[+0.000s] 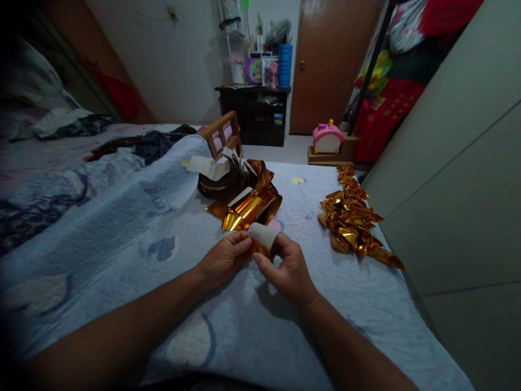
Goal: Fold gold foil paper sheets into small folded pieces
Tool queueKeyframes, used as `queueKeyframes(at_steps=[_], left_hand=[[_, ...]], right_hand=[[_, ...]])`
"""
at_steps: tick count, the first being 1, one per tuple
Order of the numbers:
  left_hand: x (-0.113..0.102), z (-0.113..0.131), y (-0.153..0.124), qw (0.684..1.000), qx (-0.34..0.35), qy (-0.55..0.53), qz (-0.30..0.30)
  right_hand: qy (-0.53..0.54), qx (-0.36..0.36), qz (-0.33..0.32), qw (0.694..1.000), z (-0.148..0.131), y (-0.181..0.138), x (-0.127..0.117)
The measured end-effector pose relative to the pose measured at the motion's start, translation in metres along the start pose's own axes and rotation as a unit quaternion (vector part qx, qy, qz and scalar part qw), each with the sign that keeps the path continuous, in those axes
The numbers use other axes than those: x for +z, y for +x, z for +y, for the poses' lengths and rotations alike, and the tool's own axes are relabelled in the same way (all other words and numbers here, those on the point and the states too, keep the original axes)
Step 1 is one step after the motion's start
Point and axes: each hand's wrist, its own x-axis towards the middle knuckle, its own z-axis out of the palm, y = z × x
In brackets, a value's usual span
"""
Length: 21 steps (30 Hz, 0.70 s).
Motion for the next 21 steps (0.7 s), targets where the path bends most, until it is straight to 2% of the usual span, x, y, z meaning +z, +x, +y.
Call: queueKeyframes(at_steps=[12,17,21], left_hand=[[-0.0007,-0.0028,0.0001,0.998,-0.031,-0.036,-0.049],[-0.0022,-0.0031,0.0009,0.998,-0.021,-0.047,-0.048],[0.0001,-0.0011,-0.0003,0.998,-0.025,-0.056,-0.025]], right_hand=[[0.005,-0.012,-0.024,1.000,-0.0071,-0.0012,0.0008],[0.007,-0.006,-0.021,1.000,-0.0063,-0.0015,0.0002],[-0.003,0.009,0.008,1.000,-0.0034,-0.0006,-0.0009]])
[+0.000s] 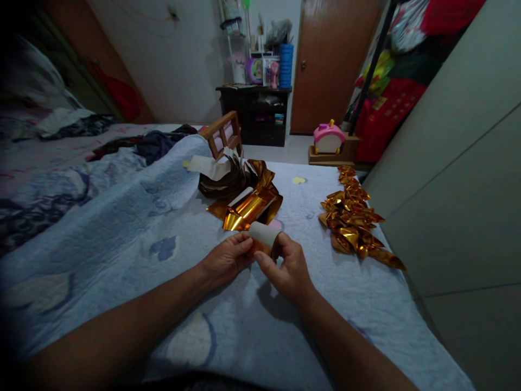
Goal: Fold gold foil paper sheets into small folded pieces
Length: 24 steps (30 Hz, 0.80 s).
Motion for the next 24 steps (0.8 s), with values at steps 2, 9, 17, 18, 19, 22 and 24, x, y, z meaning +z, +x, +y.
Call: queueKeyframes(at_steps=[2,9,17,18,19,22,24], left_hand=[[0.002,0.000,-0.001,1.000,0.005,-0.002,0.011],[0.005,0.000,-0.001,0.997,0.059,0.017,0.050],[0.004,0.006,-0.006,0.979,0.126,0.142,0.079],[0.004,0.006,-0.006,0.976,0.129,0.155,0.082],[0.004,0.007,-0.006,0.974,0.132,0.165,0.083],[0.003,0.008,-0.007,0.967,0.137,0.199,0.083],[0.003,0.009,-0.008,0.959,0.133,0.235,0.086]], right_hand=[[-0.003,0.009,0.011,1.000,0.000,0.001,0.000],[-0.001,0.007,0.024,1.000,-0.003,0.003,-0.001],[0.005,0.032,0.028,0.999,0.001,0.007,-0.003],[0.006,0.039,0.026,0.999,0.002,0.007,-0.004],[0.001,0.047,0.023,0.999,0.004,0.008,-0.004],[-0.057,0.069,0.024,0.996,0.008,0.011,-0.007],[-0.112,0.079,0.023,0.990,0.012,0.012,-0.008]])
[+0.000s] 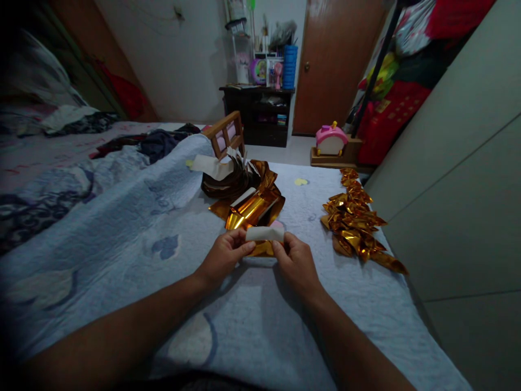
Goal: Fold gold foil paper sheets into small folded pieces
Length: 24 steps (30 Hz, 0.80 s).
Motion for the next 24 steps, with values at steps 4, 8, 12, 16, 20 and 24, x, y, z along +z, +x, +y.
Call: queueKeyframes(at_steps=[4,8,12,16,20,24], left_hand=[[-0.0011,0.0014,-0.0016,0.999,-0.001,0.052,0.003],[-0.0011,-0.0001,-0.0011,0.997,0.016,0.074,0.005],[-0.0010,-0.0012,-0.0004,0.998,0.005,0.067,-0.013],[0.0007,0.0012,-0.0015,0.999,-0.008,0.036,-0.014],[0.0014,0.0036,-0.0013,1.000,-0.023,0.002,-0.015],[-0.0002,0.0022,0.0004,0.999,-0.046,-0.013,-0.017]], right_hand=[[-0.079,0.010,0.002,0.997,0.0046,0.0020,-0.0007],[-0.096,0.023,0.016,0.995,0.0061,0.0022,0.0006],[-0.025,0.039,0.005,0.999,0.0064,0.0026,0.0024],[0.097,0.050,0.002,0.994,0.0060,0.0032,0.0043],[0.129,0.049,0.003,0.990,0.0051,0.0031,0.0043],[0.082,0.030,0.013,0.996,0.0069,0.0032,0.0050]])
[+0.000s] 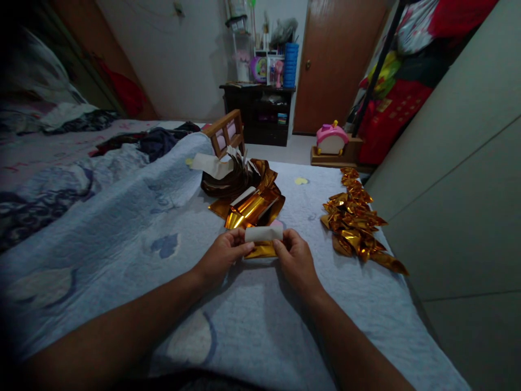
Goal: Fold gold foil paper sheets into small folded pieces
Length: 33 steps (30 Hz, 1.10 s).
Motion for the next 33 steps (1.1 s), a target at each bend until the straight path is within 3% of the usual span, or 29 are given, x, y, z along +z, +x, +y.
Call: queueKeyframes(at_steps=[6,14,23,33], left_hand=[[-0.001,-0.006,-0.001,0.994,0.024,0.106,0.028],[0.000,-0.004,-0.007,0.958,0.091,0.271,0.008],[0.002,0.001,-0.011,0.849,0.135,0.509,-0.042],[-0.003,0.000,-0.012,0.726,0.131,0.674,-0.033]], right_hand=[[-0.115,0.002,0.030,0.993,0.008,0.001,0.004],[-0.161,-0.031,-0.014,0.986,0.009,0.000,0.003],[-0.391,-0.083,-0.010,0.917,0.012,-0.002,0.011],[-0.456,-0.083,0.006,0.886,0.017,-0.004,0.014]])
